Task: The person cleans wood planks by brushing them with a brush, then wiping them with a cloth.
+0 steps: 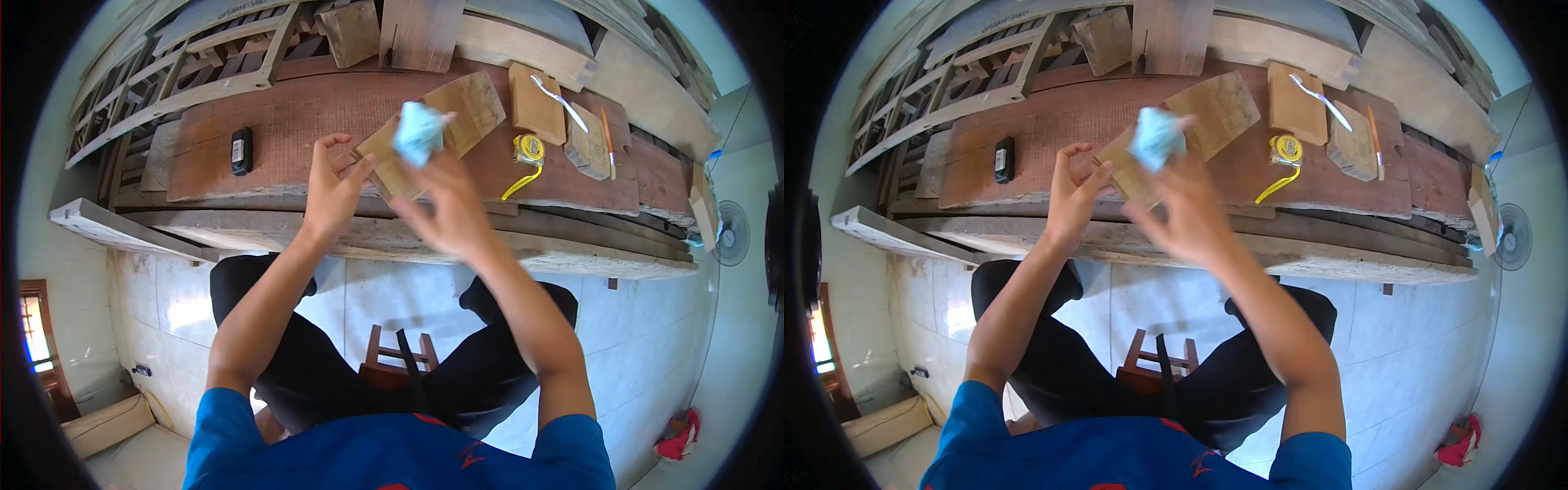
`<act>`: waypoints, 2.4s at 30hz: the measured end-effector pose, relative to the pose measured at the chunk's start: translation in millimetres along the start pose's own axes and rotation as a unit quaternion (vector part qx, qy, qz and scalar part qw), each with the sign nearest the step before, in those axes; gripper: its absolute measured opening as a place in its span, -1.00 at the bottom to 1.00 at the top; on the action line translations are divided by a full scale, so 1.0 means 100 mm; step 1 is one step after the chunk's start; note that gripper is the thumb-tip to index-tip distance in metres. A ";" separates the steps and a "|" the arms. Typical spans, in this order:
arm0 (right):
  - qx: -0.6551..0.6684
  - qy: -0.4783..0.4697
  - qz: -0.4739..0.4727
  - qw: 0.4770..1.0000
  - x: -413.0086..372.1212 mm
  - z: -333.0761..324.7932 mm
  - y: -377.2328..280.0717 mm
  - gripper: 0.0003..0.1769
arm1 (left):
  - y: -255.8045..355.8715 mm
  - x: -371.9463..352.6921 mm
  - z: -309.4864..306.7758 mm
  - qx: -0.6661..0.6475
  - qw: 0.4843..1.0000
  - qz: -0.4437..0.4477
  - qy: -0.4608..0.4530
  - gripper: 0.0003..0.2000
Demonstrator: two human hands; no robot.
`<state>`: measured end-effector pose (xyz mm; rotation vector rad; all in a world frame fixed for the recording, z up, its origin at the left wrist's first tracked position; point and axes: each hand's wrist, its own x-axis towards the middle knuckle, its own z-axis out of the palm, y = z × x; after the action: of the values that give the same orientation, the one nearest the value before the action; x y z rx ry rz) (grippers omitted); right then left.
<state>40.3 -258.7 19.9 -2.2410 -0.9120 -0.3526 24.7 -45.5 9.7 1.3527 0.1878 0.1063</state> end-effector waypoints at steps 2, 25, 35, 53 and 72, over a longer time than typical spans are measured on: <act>-0.011 -0.010 -0.056 0.998 -0.02 0.04 -0.09 -0.42 | -0.21 0.07 -0.09 0.065 0.995 0.072 0.005 -0.50; -0.041 0.009 -0.024 0.999 -0.02 0.08 -0.26 -0.47 | -0.21 -0.05 -0.05 -0.012 1.000 -0.013 -0.002 -0.49; -0.193 0.025 0.039 0.980 0.00 -0.20 0.48 -0.64 | -0.18 0.06 -0.06 0.005 1.000 0.007 0.004 -0.52; 0.063 0.030 -0.051 0.996 0.20 -0.08 0.15 -0.71 | -0.11 0.17 -0.09 -0.010 1.000 -0.024 -0.004 -0.53; -0.056 0.010 0.012 0.998 0.16 0.36 0.14 -0.36 | -0.21 0.16 0.04 0.035 0.999 0.018 0.009 -0.43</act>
<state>61.4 -233.2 -5.3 -2.3440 -0.8725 -0.4241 40.1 -51.1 -11.6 1.4263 0.1838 0.1435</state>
